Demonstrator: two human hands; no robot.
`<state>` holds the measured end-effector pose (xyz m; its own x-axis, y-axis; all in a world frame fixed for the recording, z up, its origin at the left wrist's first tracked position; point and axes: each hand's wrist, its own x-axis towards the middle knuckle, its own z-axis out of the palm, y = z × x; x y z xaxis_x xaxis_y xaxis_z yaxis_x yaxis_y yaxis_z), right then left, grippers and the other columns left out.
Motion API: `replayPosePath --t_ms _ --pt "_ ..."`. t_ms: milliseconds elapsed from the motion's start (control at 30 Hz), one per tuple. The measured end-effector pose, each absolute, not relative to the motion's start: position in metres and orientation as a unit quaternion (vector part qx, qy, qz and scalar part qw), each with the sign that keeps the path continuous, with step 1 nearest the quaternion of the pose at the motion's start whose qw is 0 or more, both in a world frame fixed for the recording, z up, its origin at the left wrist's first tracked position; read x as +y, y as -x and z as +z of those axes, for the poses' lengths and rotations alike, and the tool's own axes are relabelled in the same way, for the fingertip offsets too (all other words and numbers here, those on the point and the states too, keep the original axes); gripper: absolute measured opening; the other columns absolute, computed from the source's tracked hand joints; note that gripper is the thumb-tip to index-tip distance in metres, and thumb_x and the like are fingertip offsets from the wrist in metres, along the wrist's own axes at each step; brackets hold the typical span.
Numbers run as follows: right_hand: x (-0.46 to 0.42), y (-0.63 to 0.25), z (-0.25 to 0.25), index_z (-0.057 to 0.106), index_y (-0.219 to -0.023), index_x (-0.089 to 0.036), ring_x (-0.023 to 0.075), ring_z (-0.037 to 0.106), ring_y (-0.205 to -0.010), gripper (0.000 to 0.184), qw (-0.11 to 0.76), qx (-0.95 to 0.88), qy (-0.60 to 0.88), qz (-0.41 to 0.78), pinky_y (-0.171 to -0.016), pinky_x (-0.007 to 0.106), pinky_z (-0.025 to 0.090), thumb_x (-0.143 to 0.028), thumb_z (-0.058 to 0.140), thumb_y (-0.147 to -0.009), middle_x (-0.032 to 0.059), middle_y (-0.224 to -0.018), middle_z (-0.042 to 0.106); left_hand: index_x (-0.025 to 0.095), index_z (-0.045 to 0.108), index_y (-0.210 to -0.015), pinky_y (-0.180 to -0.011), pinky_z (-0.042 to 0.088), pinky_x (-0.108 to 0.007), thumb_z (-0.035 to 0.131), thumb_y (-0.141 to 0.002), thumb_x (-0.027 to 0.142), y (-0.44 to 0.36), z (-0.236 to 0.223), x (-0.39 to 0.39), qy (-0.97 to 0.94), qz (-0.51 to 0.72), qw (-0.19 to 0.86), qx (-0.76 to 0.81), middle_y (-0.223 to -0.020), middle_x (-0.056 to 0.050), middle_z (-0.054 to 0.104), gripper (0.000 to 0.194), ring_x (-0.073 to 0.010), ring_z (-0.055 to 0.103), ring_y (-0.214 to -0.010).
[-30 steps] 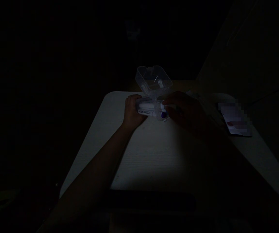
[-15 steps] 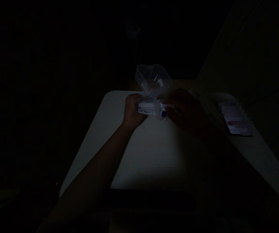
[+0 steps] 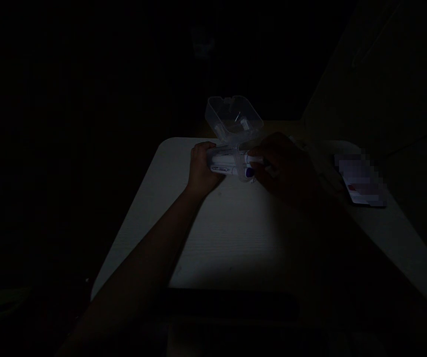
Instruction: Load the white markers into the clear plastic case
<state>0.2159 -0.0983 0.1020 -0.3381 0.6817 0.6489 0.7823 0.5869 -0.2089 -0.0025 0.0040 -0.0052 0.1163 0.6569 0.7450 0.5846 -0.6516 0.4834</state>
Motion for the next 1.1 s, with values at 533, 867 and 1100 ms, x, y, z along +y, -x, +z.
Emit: replayPosePath --t_ms 533,867,1100 --pt "-0.0993 -0.2157 0.1046 0.073 -0.11 -0.013 0.0152 0.065 -0.086 0.021 0.386 -0.821 0.414 -0.076 -0.071 0.026 0.047 -0.018 0.058 -0.096 0.0106 -0.111 0.072 0.03 0.047 -0.121 -0.099 0.054 -0.05 0.085 -0.069 0.031 0.0047 -0.0062 0.0081 -0.745 0.527 0.036 0.407 -0.12 -0.006 0.063 0.065 -0.03 0.063 -0.114" --pt "-0.0972 -0.2148 0.1009 0.07 -0.114 -0.02 0.0189 0.066 -0.091 0.025 0.355 -0.814 0.452 -0.078 -0.076 0.03 0.051 -0.024 0.052 -0.098 0.0095 -0.114 0.07 0.026 0.047 -0.121 -0.101 0.053 -0.05 0.084 -0.068 0.028 0.004 -0.0049 0.0067 -0.749 0.52 0.029 0.409 -0.119 -0.008 0.063 0.064 -0.0298 0.062 -0.114" --pt "-0.0964 -0.2147 0.0998 0.07 -0.112 -0.02 0.019 0.066 -0.091 0.026 0.359 -0.814 0.45 -0.079 -0.077 0.03 0.052 -0.025 0.049 -0.098 0.0096 -0.114 0.07 0.026 0.046 -0.122 -0.099 0.053 -0.05 0.083 -0.07 0.029 0.003 -0.0061 0.0075 -0.746 0.531 0.029 0.402 -0.119 -0.008 0.063 0.064 -0.0291 0.063 -0.113"
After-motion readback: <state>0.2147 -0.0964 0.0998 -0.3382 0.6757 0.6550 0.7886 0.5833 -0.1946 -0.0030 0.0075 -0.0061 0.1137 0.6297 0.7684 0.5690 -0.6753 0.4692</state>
